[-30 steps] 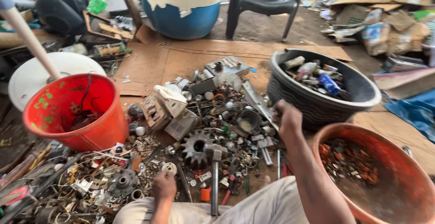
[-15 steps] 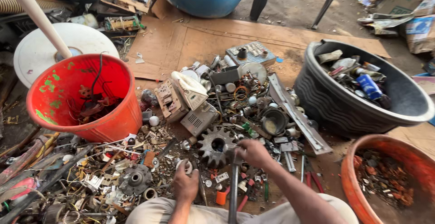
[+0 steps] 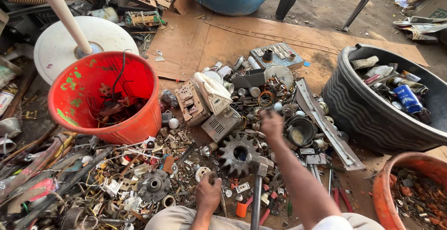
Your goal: The person sits on the ground in a cluttered scrap yard and uses a hammer to break apart a metal gear. They repeatedly strike the gear to separate pieces and then sort the resulting fragments into a red bucket.
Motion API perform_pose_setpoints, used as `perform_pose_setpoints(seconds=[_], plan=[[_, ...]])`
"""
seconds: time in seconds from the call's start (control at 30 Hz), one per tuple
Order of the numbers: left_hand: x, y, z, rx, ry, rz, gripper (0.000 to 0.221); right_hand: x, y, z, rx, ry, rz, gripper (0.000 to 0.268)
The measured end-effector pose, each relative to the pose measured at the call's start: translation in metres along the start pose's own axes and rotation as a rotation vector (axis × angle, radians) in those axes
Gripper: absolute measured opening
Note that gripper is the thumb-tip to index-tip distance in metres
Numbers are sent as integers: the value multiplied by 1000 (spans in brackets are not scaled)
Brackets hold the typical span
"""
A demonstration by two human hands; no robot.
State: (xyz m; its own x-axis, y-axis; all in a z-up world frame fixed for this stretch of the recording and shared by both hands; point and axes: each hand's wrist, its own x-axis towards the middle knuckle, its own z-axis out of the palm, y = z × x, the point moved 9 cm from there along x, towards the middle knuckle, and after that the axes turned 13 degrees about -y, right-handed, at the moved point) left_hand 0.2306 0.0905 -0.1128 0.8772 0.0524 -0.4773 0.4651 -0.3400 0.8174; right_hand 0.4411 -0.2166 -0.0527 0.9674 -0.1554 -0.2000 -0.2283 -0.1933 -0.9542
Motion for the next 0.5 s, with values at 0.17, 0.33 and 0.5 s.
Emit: perform_pose_setpoints(seconds=[0.17, 0.33, 0.5], plan=[[4, -3, 2, -28, 32, 72, 35, -60, -74, -67, 56, 33, -64, 25], [1, -5, 0, 12, 59, 82, 34, -164, -112, -109, -86, -41, -296, 26], [-5, 8, -9, -96, 94, 185, 37, -245, -77, -113, 304, -181, -295, 26]])
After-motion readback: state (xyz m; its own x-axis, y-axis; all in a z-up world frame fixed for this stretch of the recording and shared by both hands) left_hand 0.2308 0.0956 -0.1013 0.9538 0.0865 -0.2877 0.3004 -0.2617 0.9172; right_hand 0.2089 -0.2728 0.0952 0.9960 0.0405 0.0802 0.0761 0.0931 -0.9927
